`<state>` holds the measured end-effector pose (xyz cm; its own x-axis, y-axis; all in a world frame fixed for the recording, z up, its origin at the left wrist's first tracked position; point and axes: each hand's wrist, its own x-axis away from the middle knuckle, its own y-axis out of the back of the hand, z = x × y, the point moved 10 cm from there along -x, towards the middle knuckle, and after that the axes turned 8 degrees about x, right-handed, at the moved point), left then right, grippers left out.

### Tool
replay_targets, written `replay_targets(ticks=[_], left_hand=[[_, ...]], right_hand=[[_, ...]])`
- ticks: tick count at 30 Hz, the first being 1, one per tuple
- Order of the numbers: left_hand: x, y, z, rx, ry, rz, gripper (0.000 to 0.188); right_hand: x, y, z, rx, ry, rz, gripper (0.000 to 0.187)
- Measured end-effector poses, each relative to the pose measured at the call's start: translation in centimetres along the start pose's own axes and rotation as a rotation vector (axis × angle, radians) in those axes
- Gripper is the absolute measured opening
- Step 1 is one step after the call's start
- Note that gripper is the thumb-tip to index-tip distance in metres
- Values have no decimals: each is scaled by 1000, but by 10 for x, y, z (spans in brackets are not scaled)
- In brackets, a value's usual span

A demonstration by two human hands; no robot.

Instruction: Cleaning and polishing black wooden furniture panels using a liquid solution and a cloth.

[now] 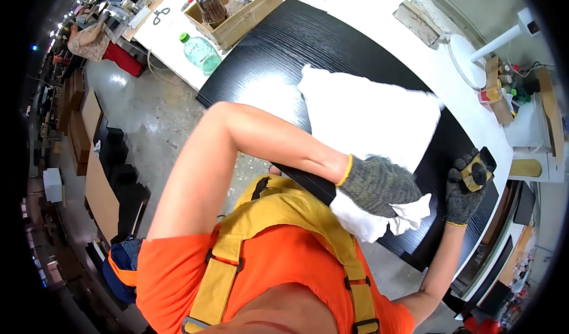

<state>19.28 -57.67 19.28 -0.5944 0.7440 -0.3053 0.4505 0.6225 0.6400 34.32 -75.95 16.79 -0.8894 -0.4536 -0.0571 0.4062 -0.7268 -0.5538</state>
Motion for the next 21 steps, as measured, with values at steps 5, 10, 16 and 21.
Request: replay_targets(ticks=[5,10,16,21], left_hand=[[94,131,48,-100,131,-275,40],[215,262,138,-347,667,-694,84],[232,287,160,-695,682,-640,96],[198,239,129,-485,495,-460,62]], right_hand=[[-2,5,2,-136,13,-25,54],[0,4,3,-185,21,-34,53],[0,8,9,-101,42,-25,52],[3,20,9,-76,60,-128,59]])
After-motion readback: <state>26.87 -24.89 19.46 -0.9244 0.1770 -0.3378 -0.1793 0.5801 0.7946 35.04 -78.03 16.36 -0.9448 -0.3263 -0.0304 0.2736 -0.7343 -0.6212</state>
